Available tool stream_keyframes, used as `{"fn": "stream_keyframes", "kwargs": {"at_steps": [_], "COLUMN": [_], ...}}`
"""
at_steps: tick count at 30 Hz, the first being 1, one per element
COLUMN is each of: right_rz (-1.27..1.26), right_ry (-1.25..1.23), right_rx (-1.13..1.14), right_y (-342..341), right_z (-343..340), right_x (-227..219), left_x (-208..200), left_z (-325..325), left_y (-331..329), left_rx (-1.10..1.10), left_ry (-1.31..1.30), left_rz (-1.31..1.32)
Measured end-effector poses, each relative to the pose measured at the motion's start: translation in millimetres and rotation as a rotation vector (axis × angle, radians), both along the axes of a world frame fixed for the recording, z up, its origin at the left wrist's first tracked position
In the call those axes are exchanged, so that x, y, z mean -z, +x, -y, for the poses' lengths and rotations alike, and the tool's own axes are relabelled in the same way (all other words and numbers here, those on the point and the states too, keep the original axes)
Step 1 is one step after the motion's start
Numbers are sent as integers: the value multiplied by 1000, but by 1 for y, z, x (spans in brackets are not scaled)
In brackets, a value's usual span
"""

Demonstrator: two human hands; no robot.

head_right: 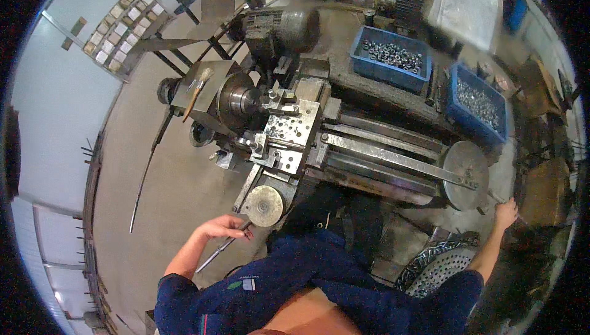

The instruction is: The person operates a metal lathe to machine small metal parts. They repeatedly pick up a small metal piece, place it into the lathe chuck, operate the machine controls, and then remove the finished part to place it on a perforated tray.

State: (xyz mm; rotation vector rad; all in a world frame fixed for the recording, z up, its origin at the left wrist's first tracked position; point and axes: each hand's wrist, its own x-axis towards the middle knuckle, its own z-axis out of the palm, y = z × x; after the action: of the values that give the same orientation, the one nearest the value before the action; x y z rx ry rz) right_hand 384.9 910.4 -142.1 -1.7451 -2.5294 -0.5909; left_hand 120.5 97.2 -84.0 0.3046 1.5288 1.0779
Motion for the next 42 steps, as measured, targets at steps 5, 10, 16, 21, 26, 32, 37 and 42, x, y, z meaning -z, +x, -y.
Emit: {"fn": "stream_keyframes", "kwargs": {"at_steps": [5,10,16,21,26,32,37,42], "right_rz": [29,53,-182,-360,-620,-645,-788,-535], "right_ry": [-131,-35,-5,-164,-285,-353,-541,-557], "right_rx": [160,12,-203,-148,-193,-562,-1244,-1690], "right_y": [28,58,58,51,-8,-148,-292,-380], "right_z": [60,87,126,178,193,233,329,439], "right_x": [-13,-19,-22,-38,-74,-142,-174,-189], "left_x": [64,123,147,172,206,162,152,88], "left_z": [67,114,110,60,50,93,116,126], "left_y": [-92,-192,-232,-215,-215,-230,-198,-182], "left_rx": [-650,-210,-73,-607,-850,-208,-256,-327], "left_ry": [-176,-973,-1017,-1056,-938,-1036,-1008,-887], "left_rz": [-373,-1077,-1235,-1233,-961,-1059,-1095,-1121]}}
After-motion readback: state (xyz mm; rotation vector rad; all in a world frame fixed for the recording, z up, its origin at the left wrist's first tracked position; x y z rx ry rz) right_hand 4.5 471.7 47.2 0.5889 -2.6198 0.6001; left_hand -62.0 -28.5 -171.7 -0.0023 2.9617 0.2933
